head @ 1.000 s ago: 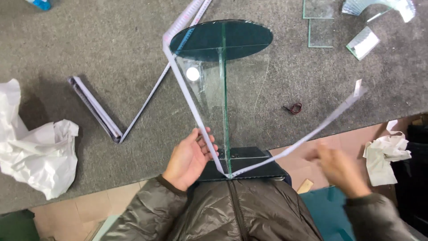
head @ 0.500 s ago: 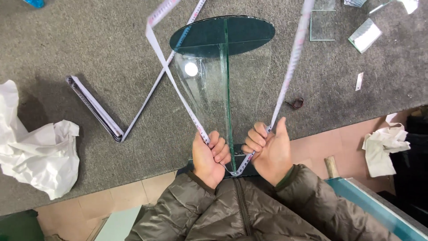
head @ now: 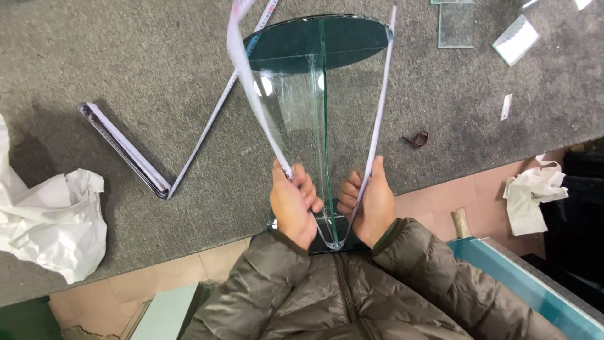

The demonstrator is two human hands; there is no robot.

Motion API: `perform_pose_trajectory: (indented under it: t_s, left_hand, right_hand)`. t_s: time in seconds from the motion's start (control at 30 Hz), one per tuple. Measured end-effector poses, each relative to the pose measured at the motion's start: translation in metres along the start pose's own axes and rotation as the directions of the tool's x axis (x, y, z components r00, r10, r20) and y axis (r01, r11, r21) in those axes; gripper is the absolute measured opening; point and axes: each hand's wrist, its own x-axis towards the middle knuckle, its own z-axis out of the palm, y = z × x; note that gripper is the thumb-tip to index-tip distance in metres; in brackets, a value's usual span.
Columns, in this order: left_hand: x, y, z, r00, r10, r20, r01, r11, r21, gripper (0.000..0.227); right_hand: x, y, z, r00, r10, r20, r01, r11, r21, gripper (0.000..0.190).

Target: Measuring the dimensions of a glass trophy or stand using a flexible measuring tape on a workshop table.

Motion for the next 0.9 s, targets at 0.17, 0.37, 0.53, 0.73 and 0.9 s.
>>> perform_pose_trajectory:
  t_s: [0.17,0.37,0.53,0.73,0.9]
  left_hand:
    - [0.021,-0.041,-0.039,0.987,-0.157,0.018,0.158,0.982,-0.106,0.057]
    - [0.031,-0.048,-0.048,0.978,-0.209,0.001,0.205,0.959,-0.197,0.052]
    - [0.03,-0.045,-0.044,0.979,-0.205,-0.005,0.2,0.957,-0.21,0.051]
    - [0.015,-0.034,-0.022,0.995,-0.099,-0.019,0.097,0.99,-0.103,0.053]
    - [0.014,-0.034,-0.023,0.995,-0.083,-0.059,0.079,0.995,-0.059,0.052]
  right_hand:
    - [0.0,-0.005,0.008,0.999,0.031,0.017,-0.03,0.998,-0.053,0.074]
    - [-0.025,-0.015,0.015,0.946,-0.142,0.293,0.141,0.99,0.024,0.073]
    - [-0.015,-0.015,0.01,0.963,-0.155,0.219,0.154,0.988,0.024,0.068]
    - [0.022,0.002,-0.032,0.999,-0.028,-0.047,0.03,0.999,0.034,0.055]
    - [0.018,-0.005,-0.019,0.998,0.008,-0.062,-0.003,0.998,0.07,0.051]
